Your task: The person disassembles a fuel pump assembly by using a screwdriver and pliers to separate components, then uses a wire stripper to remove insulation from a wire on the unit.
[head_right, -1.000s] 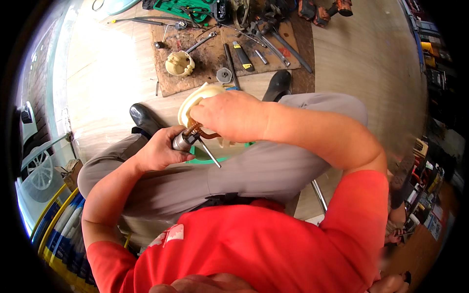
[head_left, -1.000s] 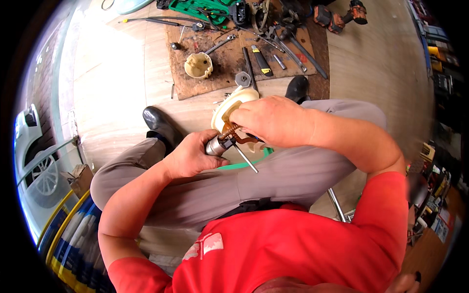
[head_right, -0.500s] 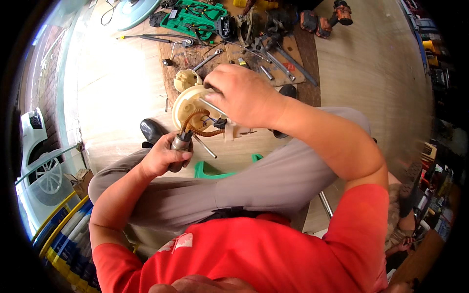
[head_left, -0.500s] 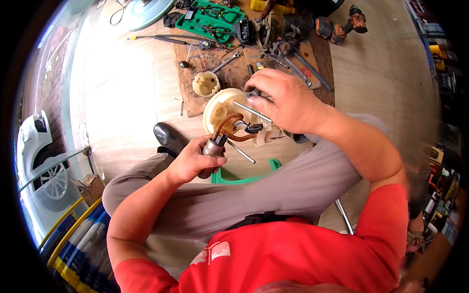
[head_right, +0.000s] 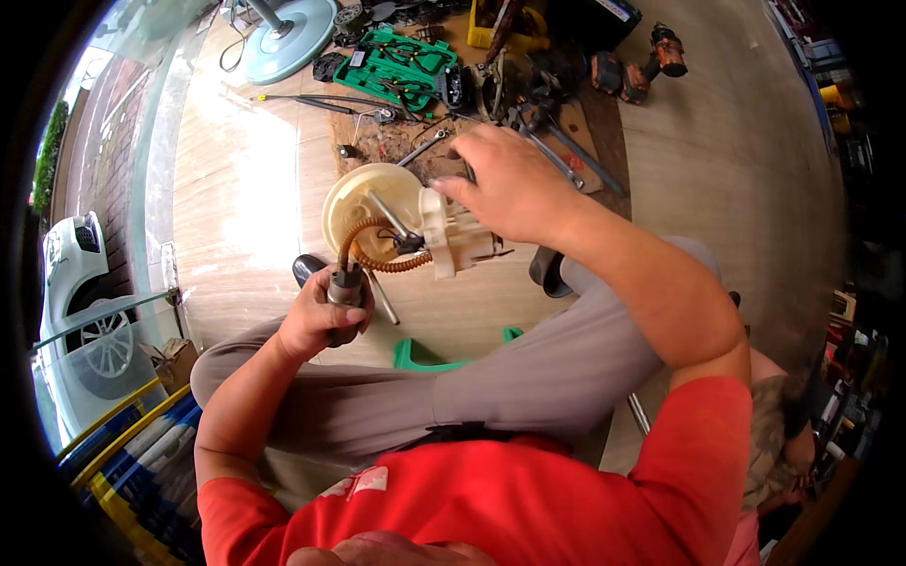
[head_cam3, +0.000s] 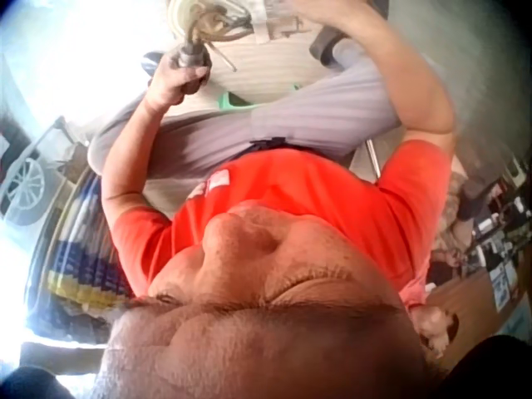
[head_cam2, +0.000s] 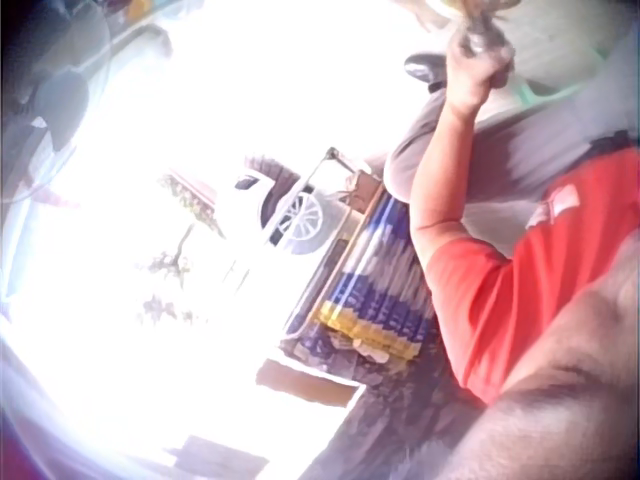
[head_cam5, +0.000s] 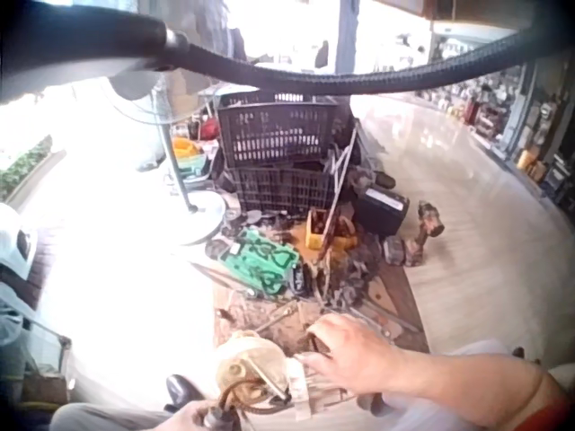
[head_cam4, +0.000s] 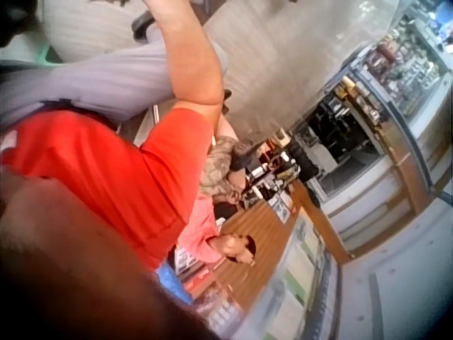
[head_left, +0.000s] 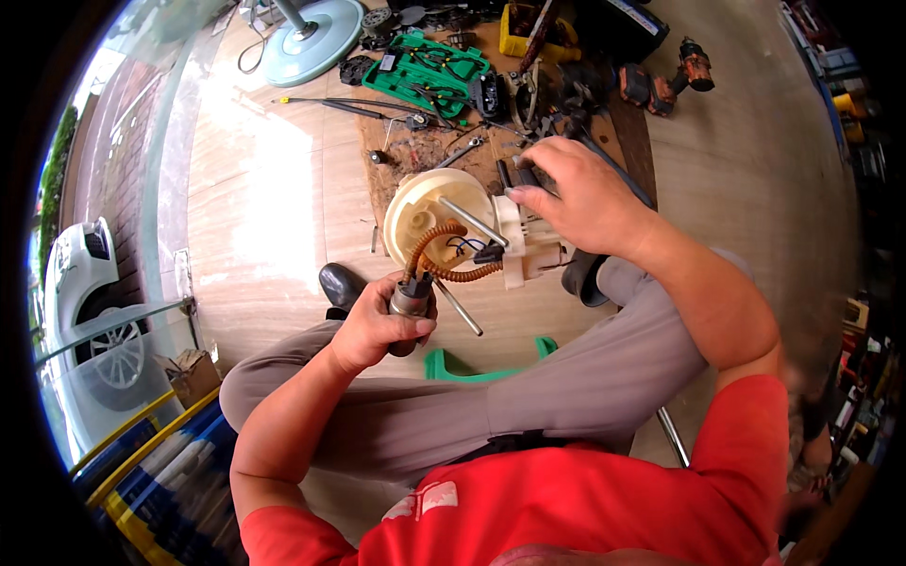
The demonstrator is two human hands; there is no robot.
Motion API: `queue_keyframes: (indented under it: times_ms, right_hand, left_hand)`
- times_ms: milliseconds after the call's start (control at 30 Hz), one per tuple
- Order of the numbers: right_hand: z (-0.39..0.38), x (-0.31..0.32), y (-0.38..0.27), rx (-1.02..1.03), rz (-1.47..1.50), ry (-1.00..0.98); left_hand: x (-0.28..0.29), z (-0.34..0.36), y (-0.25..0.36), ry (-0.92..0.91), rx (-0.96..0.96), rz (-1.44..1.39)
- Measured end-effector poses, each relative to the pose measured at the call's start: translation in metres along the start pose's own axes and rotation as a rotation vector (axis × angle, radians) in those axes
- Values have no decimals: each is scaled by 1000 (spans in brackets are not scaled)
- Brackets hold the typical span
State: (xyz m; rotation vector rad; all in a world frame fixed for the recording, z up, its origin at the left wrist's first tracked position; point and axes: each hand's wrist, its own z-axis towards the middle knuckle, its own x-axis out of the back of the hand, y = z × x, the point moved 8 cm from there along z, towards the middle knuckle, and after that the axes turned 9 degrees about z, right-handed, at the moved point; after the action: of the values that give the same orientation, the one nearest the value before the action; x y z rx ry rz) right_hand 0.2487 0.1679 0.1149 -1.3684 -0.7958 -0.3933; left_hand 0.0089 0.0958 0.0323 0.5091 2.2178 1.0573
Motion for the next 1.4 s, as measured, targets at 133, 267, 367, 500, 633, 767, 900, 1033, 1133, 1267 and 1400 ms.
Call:
queue_keyframes:
  times_ms: [133, 267, 367, 500, 633, 767, 900, 1033, 1133, 1267, 1400]
  right_hand:
    - [0, -7, 4, -21, -34, -67]
    - [-2, -13, 4, -22, -52, -109]
    - [-3, -17, 3, -16, -46, -127]
    - [-3, -21, 4, -30, -47, -157]
    - [-3, -23, 4, -30, -54, -174]
    - [-3, -24, 4, -42, -68, -190]
    - [-4, -25, 4, -52, -68, -191]
    - [-5, -25, 3, -79, -77, -215]
    - [-5, -26, 5, -79, -76, -214]
    - [-5, -27, 3, -91, -75, -234]
    - [-6, -27, 3, -80, -79, -235]
  left_hand:
    - [3, -5, 11, 94, 34, 167]
    - [8, -3, 8, 174, 83, 311]
    - [8, -5, 10, 243, 84, 329]
    - [15, -5, 5, 262, 95, 397]
    - [18, -4, 8, 309, 89, 399]
    - [20, -4, 9, 344, 65, 419]
    - [20, -3, 12, 361, 74, 432]
    - [22, -1, 3, 336, 118, 368]
    - [22, 1, -3, 306, 123, 246]
    - [22, 1, -6, 262, 89, -9]
    - [22, 2, -6, 206, 46, -170]
